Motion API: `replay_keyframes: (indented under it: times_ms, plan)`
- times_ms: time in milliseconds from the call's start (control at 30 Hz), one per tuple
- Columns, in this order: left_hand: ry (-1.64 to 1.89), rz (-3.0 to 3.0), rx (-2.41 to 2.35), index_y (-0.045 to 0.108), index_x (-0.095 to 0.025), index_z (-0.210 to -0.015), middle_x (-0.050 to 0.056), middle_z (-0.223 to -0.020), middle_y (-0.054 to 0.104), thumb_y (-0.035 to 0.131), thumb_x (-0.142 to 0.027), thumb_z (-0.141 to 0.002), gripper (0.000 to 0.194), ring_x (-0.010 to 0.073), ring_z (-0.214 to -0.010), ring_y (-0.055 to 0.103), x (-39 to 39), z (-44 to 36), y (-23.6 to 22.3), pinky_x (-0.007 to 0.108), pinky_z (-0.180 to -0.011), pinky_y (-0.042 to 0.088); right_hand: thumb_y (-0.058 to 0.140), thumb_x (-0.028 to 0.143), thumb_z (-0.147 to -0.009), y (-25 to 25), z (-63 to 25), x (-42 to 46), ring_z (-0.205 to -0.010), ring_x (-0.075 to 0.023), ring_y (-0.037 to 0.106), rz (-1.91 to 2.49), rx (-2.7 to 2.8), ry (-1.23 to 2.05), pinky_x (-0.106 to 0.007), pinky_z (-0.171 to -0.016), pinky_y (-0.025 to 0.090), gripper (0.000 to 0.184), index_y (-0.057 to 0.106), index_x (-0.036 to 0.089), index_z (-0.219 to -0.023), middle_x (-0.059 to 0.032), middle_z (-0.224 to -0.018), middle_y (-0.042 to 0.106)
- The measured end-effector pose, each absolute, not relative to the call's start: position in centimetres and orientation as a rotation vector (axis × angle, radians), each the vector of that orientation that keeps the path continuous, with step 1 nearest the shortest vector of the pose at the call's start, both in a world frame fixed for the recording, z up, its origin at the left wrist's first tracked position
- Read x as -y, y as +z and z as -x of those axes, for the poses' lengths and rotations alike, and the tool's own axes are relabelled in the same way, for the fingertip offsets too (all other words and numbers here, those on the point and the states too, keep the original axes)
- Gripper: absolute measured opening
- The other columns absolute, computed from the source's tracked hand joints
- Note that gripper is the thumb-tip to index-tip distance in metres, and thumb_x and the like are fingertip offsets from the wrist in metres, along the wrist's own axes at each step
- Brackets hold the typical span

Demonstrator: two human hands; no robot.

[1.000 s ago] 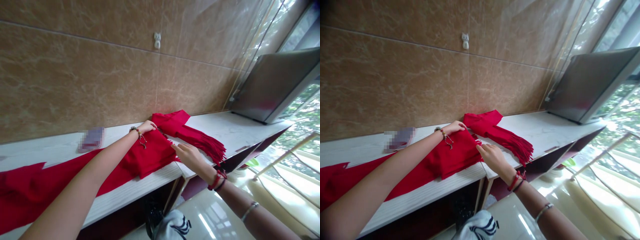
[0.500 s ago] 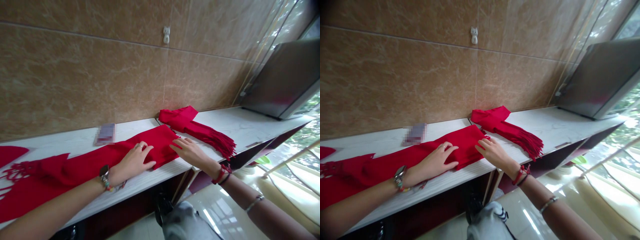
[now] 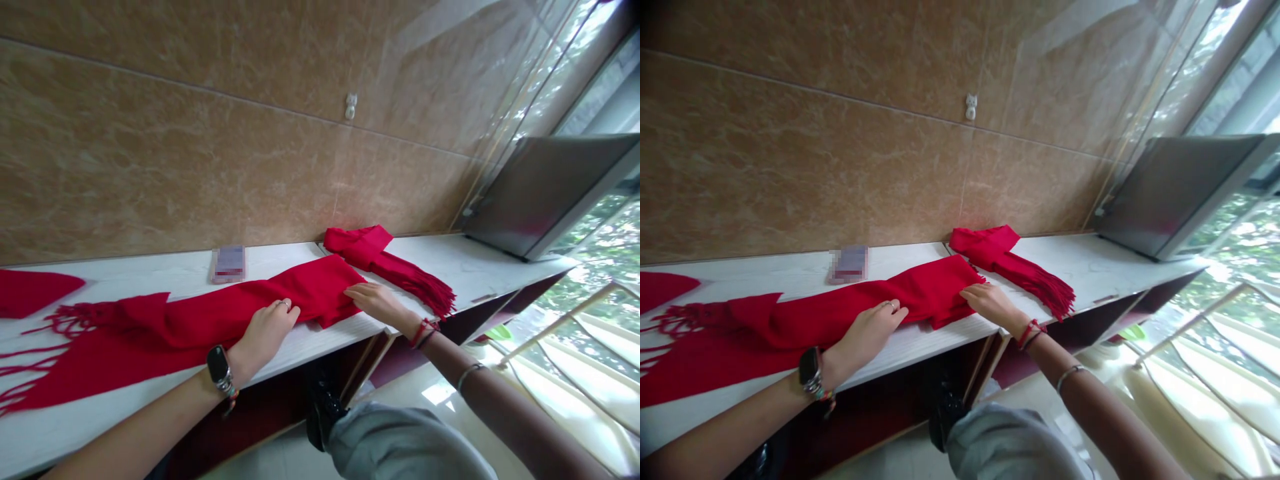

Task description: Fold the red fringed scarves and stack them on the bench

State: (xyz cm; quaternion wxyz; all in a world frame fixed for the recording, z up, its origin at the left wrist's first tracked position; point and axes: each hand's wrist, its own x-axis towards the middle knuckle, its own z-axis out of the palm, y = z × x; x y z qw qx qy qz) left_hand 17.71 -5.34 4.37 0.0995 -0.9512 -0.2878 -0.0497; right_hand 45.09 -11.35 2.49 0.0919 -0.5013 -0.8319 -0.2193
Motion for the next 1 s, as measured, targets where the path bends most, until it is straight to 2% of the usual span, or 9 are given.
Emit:
replay_keyframes:
  times_ms: [133, 333, 533, 800, 1000]
  plan:
    - [-0.212, 2.827, 0.84, 0.058, -0.014, -0.098, 0.012, -0.101, 0.058, 0.043, 0.003, -0.079, 0.029, 0.0208, -0.094, 0.056, 5.5, -17.4, 4.8, 0.031, -0.077, 0.048, 0.046, 0.009, -0.085, 2.3, -44.9, 11.3, -0.076, -0.0183, 0.064, 1.475, 2.442, -0.725, -0.03, -0.07, 0.052, 0.021, 0.063, 0.009, -0.099, -0.0109, -0.084, 0.068]
    - [-0.201, 2.869, 0.829, 0.058, -0.015, -0.101, 0.011, -0.103, 0.057, 0.042, 0.004, -0.078, 0.033, 0.0192, -0.095, 0.056, 6.4, -17.0, 5.8, 0.03, -0.08, 0.047, 0.043, 0.013, -0.088, 1.7, -45.8, 12.2, -0.085, -0.0177, 0.065, 1.399, 2.276, -0.774, -0.031, -0.075, 0.053, 0.025, 0.063, 0.015, -0.103, -0.0109, -0.095, 0.068]
    - [-0.053, 2.855, 0.706, 0.054, -0.018, -0.114, 0.014, -0.115, 0.055, 0.046, 0.002, -0.077, 0.043, 0.0219, -0.101, 0.055, 6.9, -17.1, 3.1, 0.031, -0.076, 0.049, 0.042, 0.012, -0.088, 0.2, -46.0, 13.4, -0.1, -0.0211, 0.06, 1.386, 2.393, -0.742, -0.035, -0.084, 0.051, 0.027, 0.06, 0.012, -0.108, -0.0139, -0.106, 0.065]
    - [-0.25, 2.659, 0.819, 0.054, -0.018, -0.115, 0.015, -0.113, 0.054, 0.048, -0.001, -0.079, 0.04, 0.0221, -0.103, 0.05, 5.9, -17.6, 2.5, 0.028, -0.07, 0.048, 0.045, 0.012, -0.087, 0.3, -46.3, 12.9, -0.102, -0.0237, 0.059, 1.403, 2.38, -0.835, -0.039, -0.085, 0.05, 0.028, 0.057, 0.01, -0.112, -0.0159, -0.108, 0.063]
    - [-0.152, 2.697, 0.768, 0.053, -0.015, -0.117, 0.017, -0.116, 0.054, 0.049, 0.002, -0.076, 0.045, 0.0225, -0.101, 0.052, 6.6, -17.6, 1.5, 0.027, -0.068, 0.048, 0.044, 0.009, -0.087, -0.4, -45.7, 13.2, -0.098, -0.0221, 0.061, 1.397, 2.377, -0.869, -0.035, -0.083, 0.052, 0.027, 0.059, 0.01, -0.108, -0.0152, -0.104, 0.065]
